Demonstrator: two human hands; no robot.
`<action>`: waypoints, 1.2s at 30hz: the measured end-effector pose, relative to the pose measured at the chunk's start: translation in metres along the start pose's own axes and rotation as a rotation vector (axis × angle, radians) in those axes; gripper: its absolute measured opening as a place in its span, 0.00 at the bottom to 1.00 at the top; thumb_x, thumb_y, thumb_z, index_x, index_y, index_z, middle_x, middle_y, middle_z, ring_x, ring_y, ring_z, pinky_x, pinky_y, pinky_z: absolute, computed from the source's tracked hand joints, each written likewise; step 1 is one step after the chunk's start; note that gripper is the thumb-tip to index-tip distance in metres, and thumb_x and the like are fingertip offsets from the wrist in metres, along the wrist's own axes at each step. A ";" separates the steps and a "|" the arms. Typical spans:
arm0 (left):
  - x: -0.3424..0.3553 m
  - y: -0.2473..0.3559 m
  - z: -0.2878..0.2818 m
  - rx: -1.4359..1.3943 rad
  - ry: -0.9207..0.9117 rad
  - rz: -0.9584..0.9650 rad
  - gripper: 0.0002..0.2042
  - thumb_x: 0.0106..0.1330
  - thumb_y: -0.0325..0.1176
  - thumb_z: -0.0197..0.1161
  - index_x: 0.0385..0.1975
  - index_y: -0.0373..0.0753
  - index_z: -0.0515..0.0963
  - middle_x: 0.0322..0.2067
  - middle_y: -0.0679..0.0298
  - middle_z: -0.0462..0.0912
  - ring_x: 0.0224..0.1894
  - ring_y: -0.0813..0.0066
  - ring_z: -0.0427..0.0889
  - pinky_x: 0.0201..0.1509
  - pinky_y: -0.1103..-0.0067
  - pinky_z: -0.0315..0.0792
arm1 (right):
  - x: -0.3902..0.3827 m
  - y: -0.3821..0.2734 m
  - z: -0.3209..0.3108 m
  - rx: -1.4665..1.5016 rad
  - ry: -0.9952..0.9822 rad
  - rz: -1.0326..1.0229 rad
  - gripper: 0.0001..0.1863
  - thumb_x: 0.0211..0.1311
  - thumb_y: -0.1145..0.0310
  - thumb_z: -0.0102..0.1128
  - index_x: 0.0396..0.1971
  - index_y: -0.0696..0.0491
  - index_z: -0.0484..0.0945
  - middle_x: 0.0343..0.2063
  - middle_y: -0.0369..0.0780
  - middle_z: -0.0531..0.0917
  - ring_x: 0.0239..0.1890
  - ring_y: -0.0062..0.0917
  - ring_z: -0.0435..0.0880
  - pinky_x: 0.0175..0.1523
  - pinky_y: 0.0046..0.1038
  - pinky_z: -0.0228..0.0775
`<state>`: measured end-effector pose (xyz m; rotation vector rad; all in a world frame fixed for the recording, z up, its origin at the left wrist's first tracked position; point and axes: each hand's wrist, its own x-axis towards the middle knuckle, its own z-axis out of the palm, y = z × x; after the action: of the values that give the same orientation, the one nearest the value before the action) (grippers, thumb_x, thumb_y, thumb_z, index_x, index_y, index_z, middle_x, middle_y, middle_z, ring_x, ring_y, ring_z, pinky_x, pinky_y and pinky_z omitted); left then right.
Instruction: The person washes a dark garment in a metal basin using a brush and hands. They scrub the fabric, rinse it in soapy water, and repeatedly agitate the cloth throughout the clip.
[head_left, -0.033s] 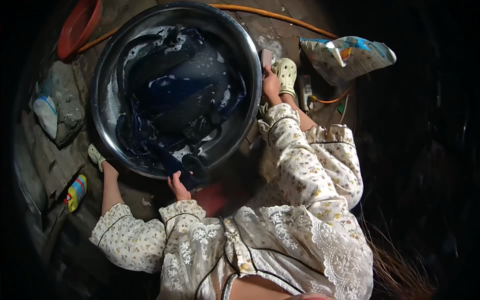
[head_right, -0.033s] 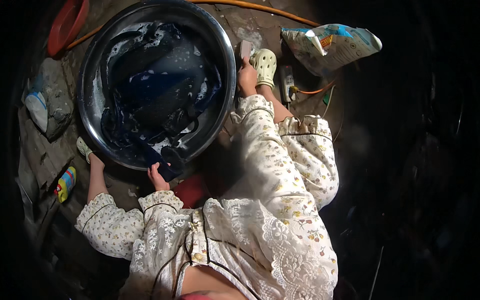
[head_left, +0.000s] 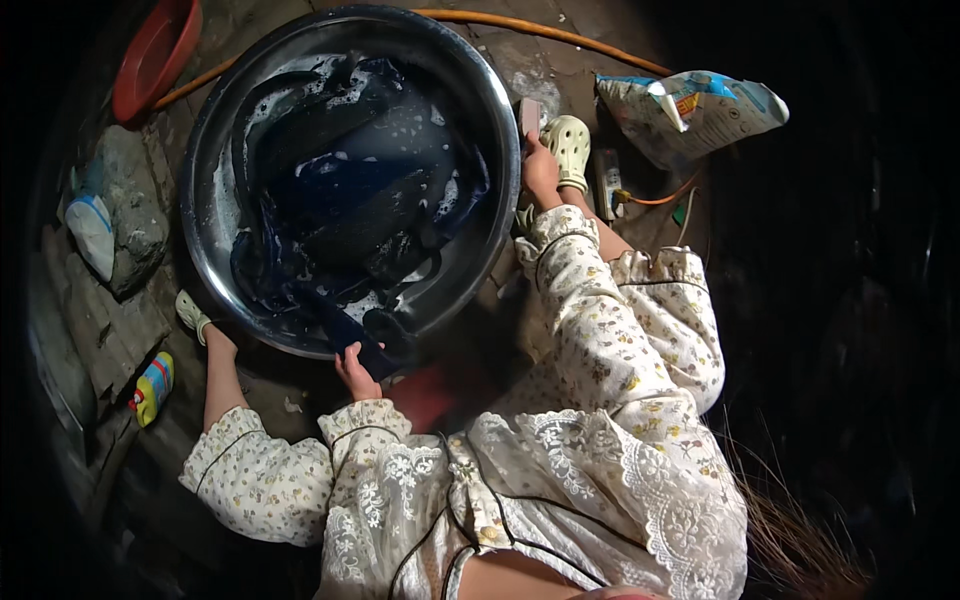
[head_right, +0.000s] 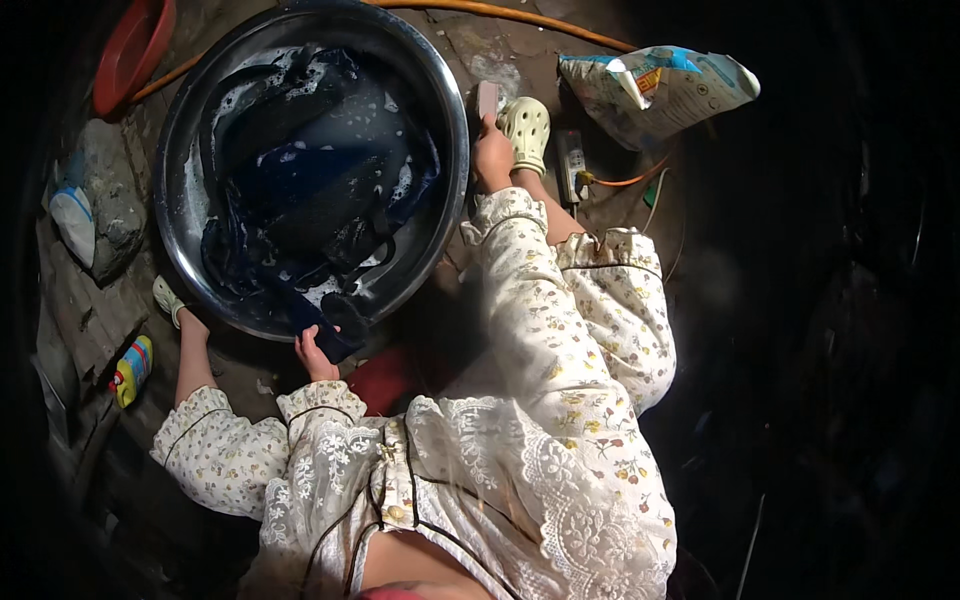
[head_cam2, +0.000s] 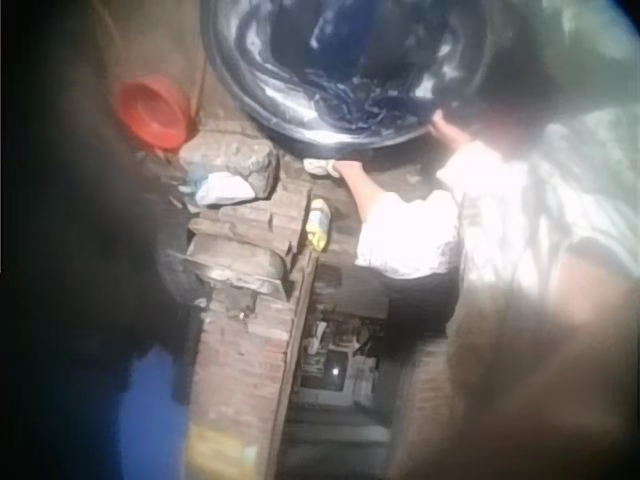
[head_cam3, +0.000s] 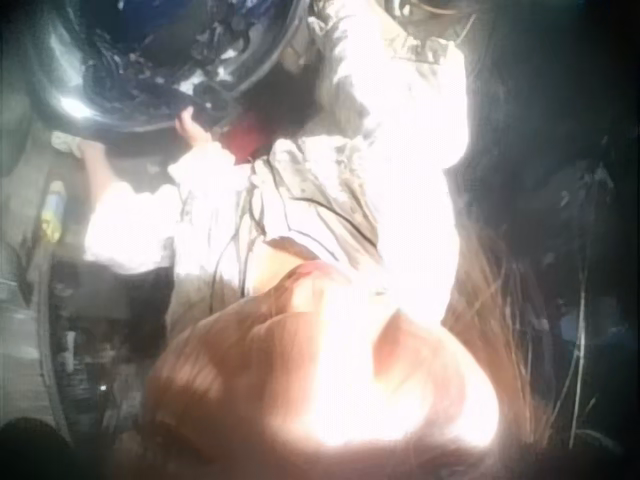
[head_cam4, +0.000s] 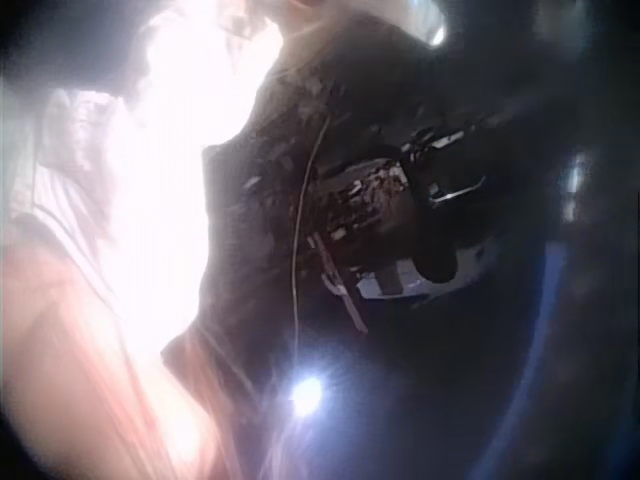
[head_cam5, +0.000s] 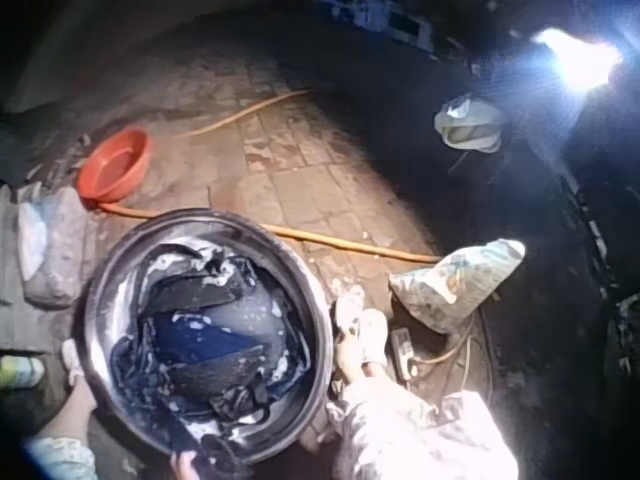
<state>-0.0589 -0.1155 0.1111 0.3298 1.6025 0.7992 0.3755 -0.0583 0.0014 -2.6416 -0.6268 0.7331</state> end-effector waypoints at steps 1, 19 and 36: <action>-0.001 0.002 0.001 0.002 0.008 -0.003 0.16 0.55 0.32 0.56 0.40 0.30 0.68 0.29 0.55 0.76 0.27 0.61 0.79 0.35 0.71 0.74 | -0.004 -0.006 -0.005 -0.046 0.003 -0.021 0.19 0.66 0.57 0.38 0.43 0.50 0.76 0.32 0.55 0.80 0.38 0.51 0.77 0.43 0.44 0.67; 0.031 -0.032 -0.025 -0.005 0.003 0.062 0.13 0.53 0.33 0.58 0.35 0.32 0.70 0.26 0.56 0.78 0.26 0.65 0.79 0.36 0.77 0.73 | -0.016 -0.015 -0.018 -0.251 0.018 -0.199 0.14 0.61 0.68 0.41 0.40 0.53 0.75 0.29 0.51 0.81 0.34 0.48 0.80 0.37 0.46 0.69; 0.038 -0.026 -0.006 0.057 -0.003 0.221 0.14 0.52 0.37 0.60 0.29 0.30 0.77 0.28 0.60 0.80 0.32 0.72 0.76 0.41 0.77 0.68 | -0.091 -0.030 -0.089 2.270 -1.390 0.301 0.25 0.70 0.54 0.36 0.13 0.50 0.60 0.06 0.30 0.58 0.08 0.15 0.56 0.15 0.17 0.51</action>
<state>-0.0663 -0.1126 0.0655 0.5563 1.6056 0.9208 0.3441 -0.0943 0.1232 0.0640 0.4069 1.6417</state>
